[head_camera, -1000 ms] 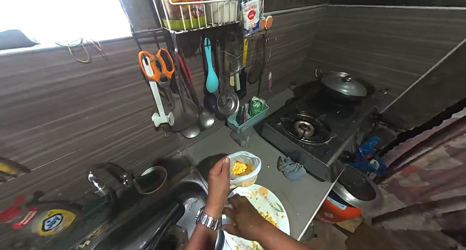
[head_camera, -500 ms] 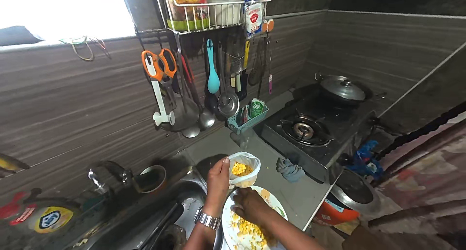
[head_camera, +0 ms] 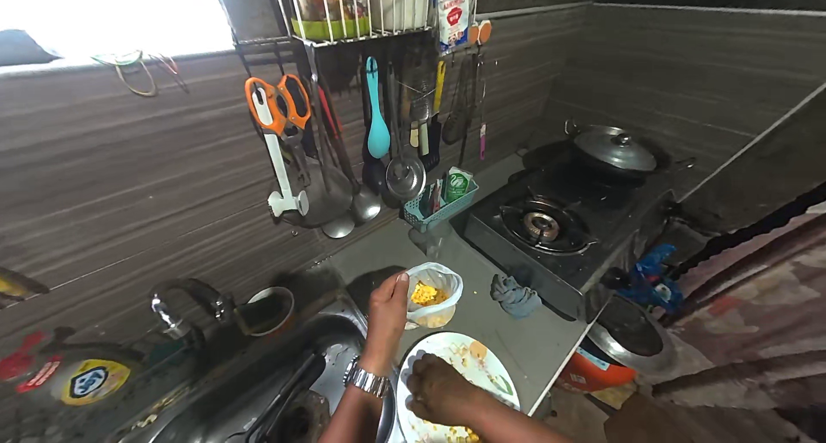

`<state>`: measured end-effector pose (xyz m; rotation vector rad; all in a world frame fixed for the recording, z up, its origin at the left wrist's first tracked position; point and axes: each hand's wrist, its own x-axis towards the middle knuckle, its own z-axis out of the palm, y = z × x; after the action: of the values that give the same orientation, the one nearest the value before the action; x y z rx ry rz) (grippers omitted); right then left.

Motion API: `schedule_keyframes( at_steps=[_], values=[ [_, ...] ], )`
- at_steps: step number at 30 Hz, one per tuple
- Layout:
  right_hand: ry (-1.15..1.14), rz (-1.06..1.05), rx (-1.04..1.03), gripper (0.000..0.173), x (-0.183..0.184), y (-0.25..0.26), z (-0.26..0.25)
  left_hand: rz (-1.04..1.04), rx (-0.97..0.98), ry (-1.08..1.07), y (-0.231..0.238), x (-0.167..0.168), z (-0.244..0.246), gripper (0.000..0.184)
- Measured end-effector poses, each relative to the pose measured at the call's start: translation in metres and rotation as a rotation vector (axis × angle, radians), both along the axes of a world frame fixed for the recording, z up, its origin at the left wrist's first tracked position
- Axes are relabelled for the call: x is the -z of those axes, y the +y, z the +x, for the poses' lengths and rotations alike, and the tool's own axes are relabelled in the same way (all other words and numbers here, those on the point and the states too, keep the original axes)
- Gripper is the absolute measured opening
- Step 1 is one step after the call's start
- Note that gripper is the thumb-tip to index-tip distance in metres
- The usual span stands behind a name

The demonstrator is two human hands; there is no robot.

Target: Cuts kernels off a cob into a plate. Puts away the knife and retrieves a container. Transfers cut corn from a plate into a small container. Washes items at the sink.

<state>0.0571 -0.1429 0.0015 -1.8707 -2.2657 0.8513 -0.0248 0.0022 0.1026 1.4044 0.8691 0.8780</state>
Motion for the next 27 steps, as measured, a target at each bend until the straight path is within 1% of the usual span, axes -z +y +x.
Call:
schedule_keyframes(
  at_steps=[3, 4, 5, 6, 7, 8, 9, 10, 11, 13, 16, 17, 19, 20, 21, 22, 24, 26, 27],
  values=[
    [-0.002, -0.025, -0.055, 0.033, 0.001, -0.021, -0.002, 0.003, -0.002, 0.010, 0.002, -0.001, -0.001, 0.029],
    [0.024, 0.005, -0.058, 0.029, -0.001, -0.028, 0.001, 0.000, -0.008, 0.019, 0.003, -0.001, -0.002, 0.029],
    [0.048, 0.037, -0.018, 0.027, -0.006, -0.033, 0.005, -0.003, -0.012, 0.028, 0.003, -0.002, -0.002, 0.029],
    [0.058, 0.074, 0.066, 0.027, -0.012, -0.037, 0.011, -0.008, -0.017, 0.033, 0.004, -0.002, -0.002, 0.028],
    [0.052, 0.071, 0.186, 0.030, -0.022, -0.040, 0.019, -0.011, -0.024, 0.033, 0.004, -0.003, -0.002, 0.028],
    [0.030, 0.015, 0.316, 0.041, -0.032, -0.042, 0.029, -0.013, -0.029, 0.031, 0.004, -0.003, -0.002, 0.027],
    [0.005, -0.075, 0.431, 0.055, -0.043, -0.045, 0.041, -0.016, -0.027, 0.031, 0.005, -0.003, -0.003, 0.027],
    [-0.025, -0.171, 0.516, 0.069, -0.051, -0.049, 0.052, -0.021, -0.025, 0.031, 0.005, -0.003, -0.004, 0.028],
    [-0.046, -0.254, 0.573, 0.077, -0.055, -0.056, 0.060, -0.025, -0.023, 0.034, 0.005, -0.002, -0.005, 0.028],
    [-0.054, -0.381, 0.607, 0.082, -0.052, -0.071, 0.065, -0.030, -0.023, 0.041, 0.005, -0.001, -0.006, 0.028],
    [0.018, -0.445, 0.620, 0.080, -0.037, -0.089, 0.041, -0.040, -0.016, 0.041, 0.004, 0.001, -0.005, 0.028],
    [0.048, -0.446, 0.628, 0.075, -0.032, -0.092, 0.033, -0.046, -0.016, 0.034, 0.004, 0.001, -0.004, 0.027],
    [0.107, -0.405, 0.631, 0.062, -0.030, -0.091, 0.027, -0.058, -0.013, 0.021, 0.003, 0.000, -0.003, 0.026],
    [0.117, -0.353, 0.636, 0.059, -0.035, -0.088, 0.028, -0.063, -0.009, 0.021, 0.002, -0.001, -0.003, 0.027],
    [0.107, -0.259, 0.636, 0.061, -0.039, -0.085, 0.029, -0.063, -0.011, 0.024, 0.001, -0.001, -0.003, 0.027],
    [0.087, -0.132, 0.618, 0.066, -0.038, -0.082, 0.033, -0.059, -0.009, 0.034, 0.000, -0.001, -0.003, 0.027],
    [0.081, 0.091, 0.510, 0.081, -0.018, -0.078, 0.044, -0.048, -0.003, 0.044, -0.002, -0.002, -0.003, 0.028],
    [0.101, 0.129, 0.351, 0.104, -0.001, -0.080, 0.050, -0.042, 0.012, 0.039, -0.003, -0.002, -0.002, 0.029],
    [0.093, 0.133, 0.272, 0.112, 0.005, -0.084, 0.050, -0.038, 0.013, 0.030, -0.003, -0.003, -0.002, 0.029]
  ],
)
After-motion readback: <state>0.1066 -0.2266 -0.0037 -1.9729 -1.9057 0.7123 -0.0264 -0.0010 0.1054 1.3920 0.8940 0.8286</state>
